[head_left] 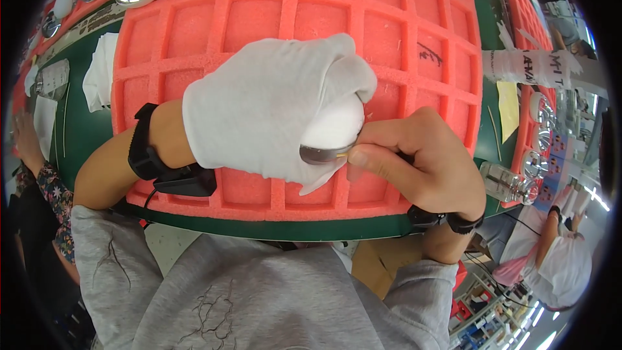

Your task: Clean and inspect small spherical electronic components using a wooden tool at a manual assembly station.

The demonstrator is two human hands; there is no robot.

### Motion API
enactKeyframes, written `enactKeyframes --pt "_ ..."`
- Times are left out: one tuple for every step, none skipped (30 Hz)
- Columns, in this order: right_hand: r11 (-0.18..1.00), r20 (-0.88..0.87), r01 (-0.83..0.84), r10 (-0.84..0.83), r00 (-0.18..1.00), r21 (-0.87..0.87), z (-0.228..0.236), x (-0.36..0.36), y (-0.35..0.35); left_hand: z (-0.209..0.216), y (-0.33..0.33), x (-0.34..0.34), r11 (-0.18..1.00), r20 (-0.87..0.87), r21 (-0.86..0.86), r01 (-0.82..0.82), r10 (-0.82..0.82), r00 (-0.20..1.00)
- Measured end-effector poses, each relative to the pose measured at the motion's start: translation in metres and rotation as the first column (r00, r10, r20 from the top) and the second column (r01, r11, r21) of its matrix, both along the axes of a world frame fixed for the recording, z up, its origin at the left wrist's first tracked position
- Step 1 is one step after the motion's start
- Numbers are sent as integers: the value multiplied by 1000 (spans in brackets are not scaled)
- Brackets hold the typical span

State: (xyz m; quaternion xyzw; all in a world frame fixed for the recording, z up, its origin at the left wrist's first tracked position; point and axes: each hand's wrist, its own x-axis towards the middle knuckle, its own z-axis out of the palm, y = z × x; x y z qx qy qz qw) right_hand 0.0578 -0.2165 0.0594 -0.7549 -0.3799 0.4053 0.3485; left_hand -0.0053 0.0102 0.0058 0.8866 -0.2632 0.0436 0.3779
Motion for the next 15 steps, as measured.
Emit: enactKeyframes --pt "1000 -42 11 -10 999 29 -5 3 -5 0 1 1 1000 -12 -1 -11 11 1000" --pt "998 -88 21 -15 996 59 -8 4 -8 1 0 0 1000 -28 -1 -23 23 999" --pt "998 -82 16 -12 997 60 -10 4 -10 1 0 -1 999 -45 -2 -36 36 998" --pt "997 -84 23 -17 996 79 -12 4 -12 1 0 -2 999 -39 -2 -39 39 998" --pt "995 -87 31 -22 996 98 -13 4 -14 2 0 -3 999 -23 11 -44 44 999" --pt "992 -90 39 -28 996 117 -13 4 -15 2 -1 -5 999 -7 23 -48 49 999" --pt "992 -85 37 -27 996 119 -13 5 -15 1 -1 -5 998 8 36 -52 52 999" --pt "992 -106 57 -45 993 113 -14 4 -14 1 0 -5 998 13 38 -52 52 999" --pt "991 -127 77 -63 990 107 -13 3 -14 0 -1 -5 997 26 63 -53 51 998" --pt "990 -148 98 -83 986 101 -13 3 -13 -1 -1 -5 995 40 87 -53 49 998" --pt "990 -144 99 -84 986 102 -12 4 -13 -1 -1 -5 992 52 112 -52 47 998" --pt "992 -125 74 -61 990 102 -10 4 -13 0 -1 -5 992 54 112 -53 47 997" --pt "994 -107 49 -38 994 102 -9 4 -13 1 -1 -5 991 55 122 -52 45 997" --pt "995 -90 25 -15 996 102 -8 4 -13 2 -1 -5 990 56 132 -51 44 997" --pt "994 -90 25 -16 996 103 -8 4 -12 3 -1 -5 989 57 142 -50 42 998"
